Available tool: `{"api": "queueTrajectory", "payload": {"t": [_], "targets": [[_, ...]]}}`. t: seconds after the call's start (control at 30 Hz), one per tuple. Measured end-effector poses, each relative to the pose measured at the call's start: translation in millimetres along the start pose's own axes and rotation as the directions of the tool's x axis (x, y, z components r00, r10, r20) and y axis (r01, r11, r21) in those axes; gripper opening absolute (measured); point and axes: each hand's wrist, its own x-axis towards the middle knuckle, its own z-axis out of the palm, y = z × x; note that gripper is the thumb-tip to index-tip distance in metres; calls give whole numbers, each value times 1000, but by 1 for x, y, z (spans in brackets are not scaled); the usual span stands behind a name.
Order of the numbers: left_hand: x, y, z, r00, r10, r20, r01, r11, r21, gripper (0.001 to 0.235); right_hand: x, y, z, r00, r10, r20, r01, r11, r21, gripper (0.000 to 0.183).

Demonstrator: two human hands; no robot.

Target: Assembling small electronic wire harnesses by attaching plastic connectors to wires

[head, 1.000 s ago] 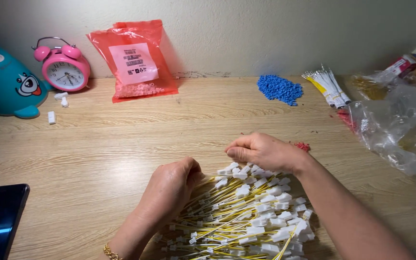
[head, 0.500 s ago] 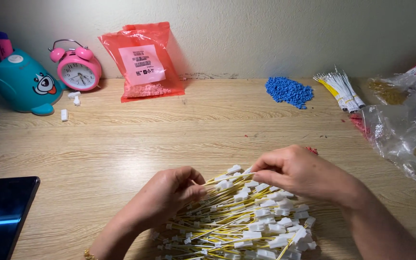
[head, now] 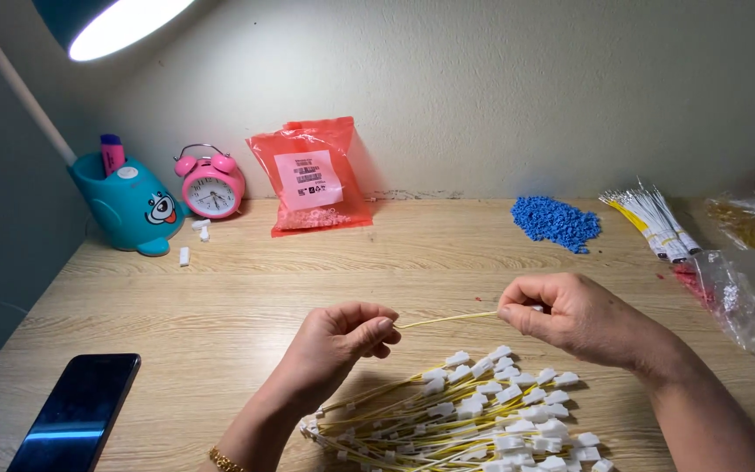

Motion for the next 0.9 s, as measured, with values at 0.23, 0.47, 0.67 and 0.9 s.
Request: {"api": "queueTrajectory", "payload": {"t": [0.23,0.47,0.67,0.9], "targets": [[17,-8,-5,999,-32,-41,27,991,-129,14,19,4,3,998,-66,-22,68,990,123,20],[33,-24,-9,986,-118,-116,39,847,-530,24,51,-12,35,992,-103,-67,98,993,-71,19],[32,-21,-11,983,-105,-149,6,836,-548,28,70,-70,67,956,-293,-32,288,951,-114,25],[38,-29,-18,988,-46,-146,-50,804,-593,27,68,-89,84,998,-49,27,43,975,216,12]]}}
